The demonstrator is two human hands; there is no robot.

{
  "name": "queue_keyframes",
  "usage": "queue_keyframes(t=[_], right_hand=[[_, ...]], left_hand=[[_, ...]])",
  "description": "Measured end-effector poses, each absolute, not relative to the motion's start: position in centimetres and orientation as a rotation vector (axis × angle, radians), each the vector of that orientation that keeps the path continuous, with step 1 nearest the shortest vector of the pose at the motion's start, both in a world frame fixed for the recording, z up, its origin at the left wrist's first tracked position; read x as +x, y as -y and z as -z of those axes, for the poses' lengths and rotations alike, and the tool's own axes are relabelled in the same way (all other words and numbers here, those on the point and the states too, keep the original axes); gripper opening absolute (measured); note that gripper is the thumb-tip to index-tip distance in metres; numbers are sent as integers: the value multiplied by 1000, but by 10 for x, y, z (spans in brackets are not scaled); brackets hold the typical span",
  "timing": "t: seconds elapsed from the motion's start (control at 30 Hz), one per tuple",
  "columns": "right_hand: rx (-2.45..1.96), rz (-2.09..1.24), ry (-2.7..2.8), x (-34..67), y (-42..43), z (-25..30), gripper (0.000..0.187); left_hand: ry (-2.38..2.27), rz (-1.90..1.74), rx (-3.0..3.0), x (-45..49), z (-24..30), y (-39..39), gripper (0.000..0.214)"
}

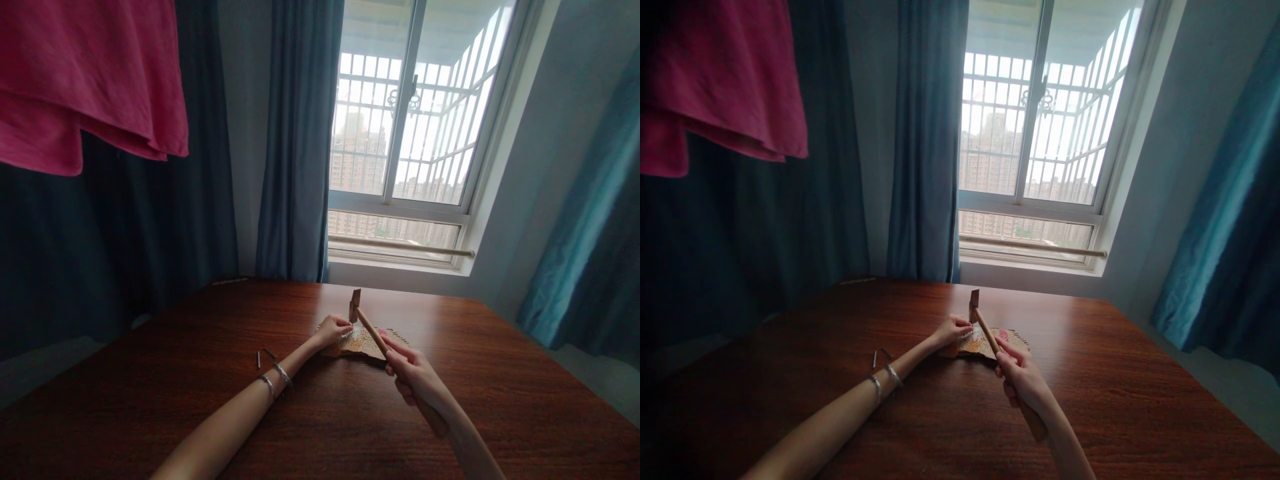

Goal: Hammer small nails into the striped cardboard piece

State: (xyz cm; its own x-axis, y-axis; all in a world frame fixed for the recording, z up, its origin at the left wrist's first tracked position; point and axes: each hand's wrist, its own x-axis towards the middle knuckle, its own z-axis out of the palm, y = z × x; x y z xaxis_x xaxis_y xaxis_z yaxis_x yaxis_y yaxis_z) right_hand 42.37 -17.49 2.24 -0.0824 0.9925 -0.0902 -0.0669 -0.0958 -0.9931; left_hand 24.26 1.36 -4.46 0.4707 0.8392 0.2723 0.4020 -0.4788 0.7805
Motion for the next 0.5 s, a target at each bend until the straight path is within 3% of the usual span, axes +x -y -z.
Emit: queue_keyframes(t=[0.5], right_hand=[[-1174, -1336, 1080, 439, 168, -16, 62]], left_hand=[[-1037, -846, 2046, 242, 48, -15, 26]])
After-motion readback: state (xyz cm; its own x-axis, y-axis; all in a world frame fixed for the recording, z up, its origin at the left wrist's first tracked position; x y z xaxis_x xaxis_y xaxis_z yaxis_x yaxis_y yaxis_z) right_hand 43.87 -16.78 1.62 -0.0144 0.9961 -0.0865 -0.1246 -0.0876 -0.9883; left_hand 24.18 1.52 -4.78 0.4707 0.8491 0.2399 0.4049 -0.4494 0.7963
